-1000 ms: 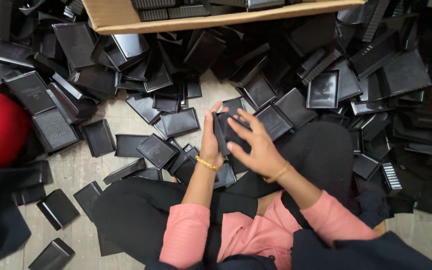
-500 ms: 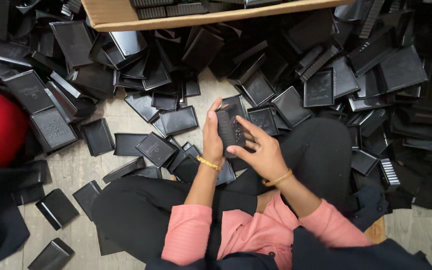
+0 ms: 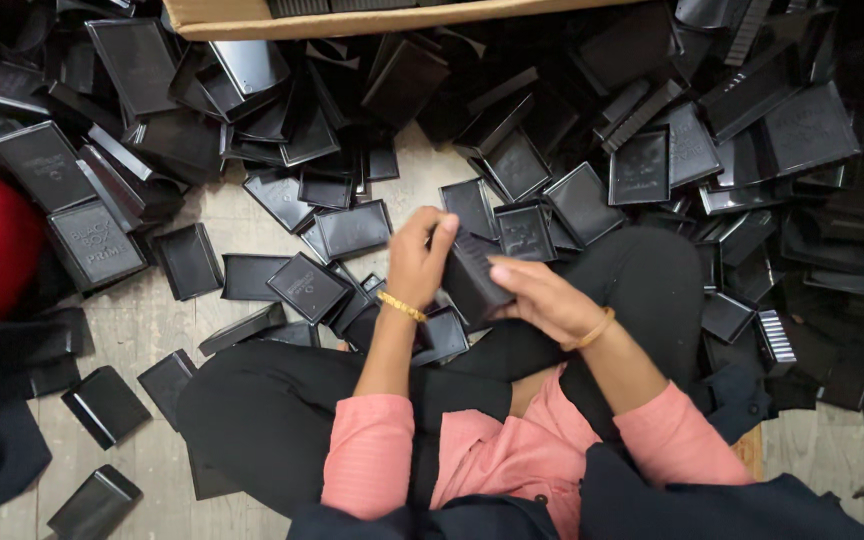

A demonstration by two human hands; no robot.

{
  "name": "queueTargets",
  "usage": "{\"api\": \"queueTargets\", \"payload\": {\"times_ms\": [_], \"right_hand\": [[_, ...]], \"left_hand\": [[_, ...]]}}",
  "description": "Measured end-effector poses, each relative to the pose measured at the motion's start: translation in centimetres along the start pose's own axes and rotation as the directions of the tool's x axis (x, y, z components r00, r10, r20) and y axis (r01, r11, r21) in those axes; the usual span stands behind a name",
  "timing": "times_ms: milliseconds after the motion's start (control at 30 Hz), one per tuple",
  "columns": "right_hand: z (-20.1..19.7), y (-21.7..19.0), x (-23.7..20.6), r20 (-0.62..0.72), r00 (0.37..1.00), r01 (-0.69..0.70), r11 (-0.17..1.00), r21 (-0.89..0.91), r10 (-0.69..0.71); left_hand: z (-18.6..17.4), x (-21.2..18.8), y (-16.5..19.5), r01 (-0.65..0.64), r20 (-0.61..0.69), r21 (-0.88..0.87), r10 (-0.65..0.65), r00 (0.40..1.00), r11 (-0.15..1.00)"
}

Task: The person sits on the floor and repeatedly picks up small black plastic cases from a large pile. They open each case, separate the two halves, and place the pieces back into the pile. The process is continuous and repetitive throughout the clip.

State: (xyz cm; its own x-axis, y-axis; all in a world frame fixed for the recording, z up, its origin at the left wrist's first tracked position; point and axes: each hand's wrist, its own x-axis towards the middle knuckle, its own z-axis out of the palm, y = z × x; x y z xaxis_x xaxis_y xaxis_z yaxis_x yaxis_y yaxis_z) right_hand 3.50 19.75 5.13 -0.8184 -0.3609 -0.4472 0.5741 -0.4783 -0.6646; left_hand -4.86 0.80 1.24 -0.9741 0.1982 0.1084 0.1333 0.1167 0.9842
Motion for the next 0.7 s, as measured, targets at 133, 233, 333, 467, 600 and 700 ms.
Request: {"api": "queueTargets", "payload": {"times_ms": [133,233,333,467,600,700], "right_hand": [[1.2,0.7,-0.9,-0.091,0.973,0.169,0.922,-0.348,-0.213],[3.5,0.2,-1.7,-0.228,0.932,0.135,0.856,-0.500,-0.281],[5.8,-3.5,-2.3,-0.187,0.905,0.109,0.635,-0.765,-0.381],[6.2,-13.0,-2.3,-0.073,0.833,0.083,0.255,-0.963,-0.548],[4.4,-18.9,-1.8,-0.144,0.724,0.632,0.732,-0.253,-0.675],[2.5,-16.6,-0.3,-0.042,0.763,0.436,0.562,-0.703,-0.645]], "left_hand": [[-1.3,0.7,1.3,0.091,-0.262,0.215,-0.033,0.965,0.972],[-1.1,0.1,2.6,0.088,-0.275,0.234,-0.021,0.961,0.968],[-1.3,-0.6,3.0,0.101,-0.264,0.157,-0.057,0.963,0.982],[-2.2,0.3,0.4,0.041,-0.187,0.068,-0.028,0.982,0.997],[0.7,3.6,-6.0,0.278,-0.188,0.370,-0.222,0.957,0.886],[5.0,4.3,-11.0,0.254,-0.175,0.656,-0.184,0.967,0.711]]}}
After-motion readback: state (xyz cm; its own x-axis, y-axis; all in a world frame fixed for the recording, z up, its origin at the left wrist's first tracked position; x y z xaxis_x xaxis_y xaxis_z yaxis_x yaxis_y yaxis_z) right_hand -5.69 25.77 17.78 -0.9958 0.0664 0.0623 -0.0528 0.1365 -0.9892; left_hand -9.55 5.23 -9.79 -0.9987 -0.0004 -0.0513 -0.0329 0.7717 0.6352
